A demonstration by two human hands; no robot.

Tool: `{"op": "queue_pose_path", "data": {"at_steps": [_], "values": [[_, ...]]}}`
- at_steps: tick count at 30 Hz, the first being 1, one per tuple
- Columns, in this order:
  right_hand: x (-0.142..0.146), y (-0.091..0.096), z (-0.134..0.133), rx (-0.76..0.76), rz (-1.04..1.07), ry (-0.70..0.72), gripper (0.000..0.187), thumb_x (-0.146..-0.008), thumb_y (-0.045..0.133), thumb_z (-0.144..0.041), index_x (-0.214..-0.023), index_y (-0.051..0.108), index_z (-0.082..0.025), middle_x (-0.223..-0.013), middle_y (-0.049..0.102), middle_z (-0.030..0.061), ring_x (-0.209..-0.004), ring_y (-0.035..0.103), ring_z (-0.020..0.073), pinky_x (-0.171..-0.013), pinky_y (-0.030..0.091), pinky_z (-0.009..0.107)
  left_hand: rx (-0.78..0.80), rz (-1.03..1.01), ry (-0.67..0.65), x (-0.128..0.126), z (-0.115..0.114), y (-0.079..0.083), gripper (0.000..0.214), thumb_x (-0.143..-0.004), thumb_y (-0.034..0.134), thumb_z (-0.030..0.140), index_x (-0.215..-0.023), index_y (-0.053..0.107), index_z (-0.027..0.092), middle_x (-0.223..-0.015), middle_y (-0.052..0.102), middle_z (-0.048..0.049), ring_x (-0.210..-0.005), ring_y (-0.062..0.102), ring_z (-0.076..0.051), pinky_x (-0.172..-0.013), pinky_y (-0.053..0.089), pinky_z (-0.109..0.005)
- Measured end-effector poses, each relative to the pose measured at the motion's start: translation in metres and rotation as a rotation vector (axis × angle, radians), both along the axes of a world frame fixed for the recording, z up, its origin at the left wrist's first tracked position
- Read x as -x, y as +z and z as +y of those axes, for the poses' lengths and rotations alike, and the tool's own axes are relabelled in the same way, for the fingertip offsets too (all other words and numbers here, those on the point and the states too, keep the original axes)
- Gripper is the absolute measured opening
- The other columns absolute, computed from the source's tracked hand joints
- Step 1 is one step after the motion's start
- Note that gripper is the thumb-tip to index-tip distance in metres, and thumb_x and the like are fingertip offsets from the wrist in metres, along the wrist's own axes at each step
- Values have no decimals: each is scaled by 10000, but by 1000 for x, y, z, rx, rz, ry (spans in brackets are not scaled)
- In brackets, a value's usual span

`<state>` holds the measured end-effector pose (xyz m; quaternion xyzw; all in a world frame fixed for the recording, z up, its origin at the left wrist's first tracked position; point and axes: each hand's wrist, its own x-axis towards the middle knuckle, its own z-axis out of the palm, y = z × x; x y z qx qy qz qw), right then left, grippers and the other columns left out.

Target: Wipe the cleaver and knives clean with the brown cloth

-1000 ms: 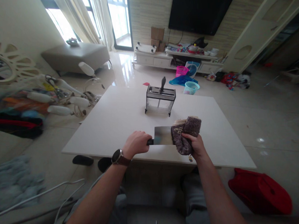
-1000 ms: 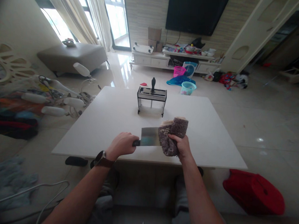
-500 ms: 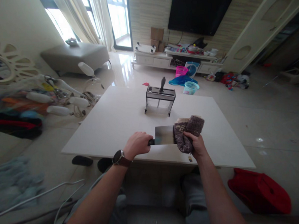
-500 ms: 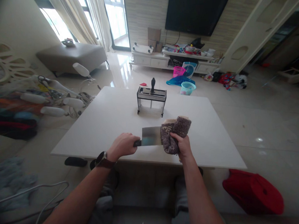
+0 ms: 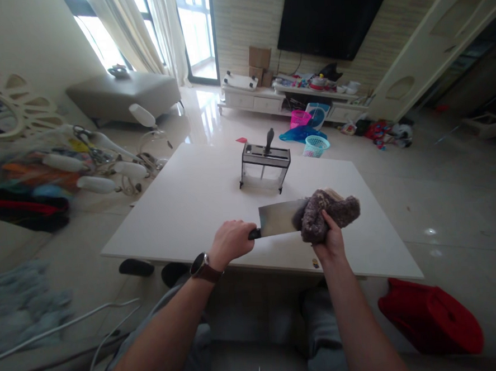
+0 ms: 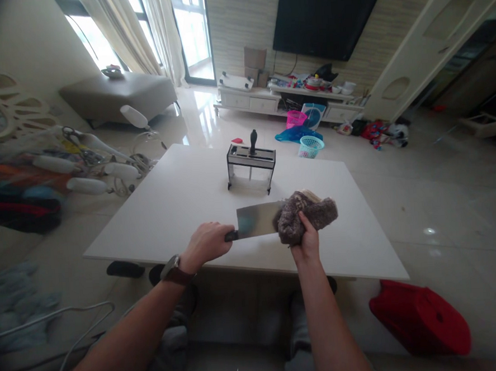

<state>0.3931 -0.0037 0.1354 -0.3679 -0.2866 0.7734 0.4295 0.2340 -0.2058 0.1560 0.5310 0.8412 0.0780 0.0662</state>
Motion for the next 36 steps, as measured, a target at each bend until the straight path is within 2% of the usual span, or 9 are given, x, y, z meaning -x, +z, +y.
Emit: {"op": "queue_pose_path", "data": {"at_steps": [3,6,11,17,22,25,28,31,36], "values": [[3,-1,-10,-1,-8,64,396,-708,801,-342,-1080,712,-241,-1032,785,1,-939,746,186,-865,627,339,-24,-55,52,-14,7,-3,189,-815,527,224,-901,694,244,-848,737,-91,-829,699,-279,-683,444,-349],[14,-7,-31,-82,-38,93,411,-690,816,-342,-1066,710,-215,-1056,779,22,-1021,730,206,-926,605,354,-34,-126,60,-32,17,-7,186,-844,532,248,-956,681,237,-897,740,-98,-865,700,-276,-713,464,-348],[28,-15,-54,-86,-89,-26,445,-582,866,-238,-997,724,-160,-1014,783,53,-973,739,249,-914,612,394,-57,-221,26,-57,29,-14,251,-859,549,249,-1085,657,240,-968,749,-97,-875,710,-256,-727,480,-329],[17,-13,-21,-31,-60,-149,505,-553,879,-205,-1029,719,-152,-1074,771,58,-963,740,237,-910,618,396,-34,-187,-27,-53,33,-11,196,-840,545,245,-978,683,241,-898,737,-97,-852,703,-271,-703,476,-340],[0,-19,18,-72,-64,-208,516,-596,848,-252,-1084,703,-166,-1101,766,58,-969,742,231,-892,628,391,17,-164,-24,-40,29,-5,193,-825,557,244,-947,706,253,-869,732,-89,-847,699,-263,-698,465,-335],[-3,-24,24,-121,-84,-205,498,-621,838,-305,-1083,698,-181,-1097,768,44,-980,740,218,-887,628,364,19,-157,-13,-40,27,-5,185,-819,560,235,-926,710,254,-863,730,-88,-835,697,-263,-699,466,-337],[6,-23,4,-107,-92,-139,508,-631,845,-337,-1093,695,-191,-1090,770,37,-1002,736,208,-894,620,352,-8,-170,14,-47,29,-10,192,-828,555,225,-938,710,246,-884,737,-96,-858,699,-269,-725,477,-343],[23,-20,-32,-111,-81,16,494,-637,852,-327,-1081,709,-165,-1079,774,62,-1005,734,229,-912,609,377,-50,-212,61,-57,34,-17,212,-854,540,225,-985,707,225,-926,750,-108,-886,708,-266,-735,486,-335],[38,-17,-67,-159,-131,1,538,-506,911,-206,-1013,742,-143,-1063,781,74,-955,735,251,-891,609,394,-46,-245,89,-60,39,-24,217,-835,532,180,-944,719,184,-940,761,-126,-884,720,-265,-721,492,-322]]}}
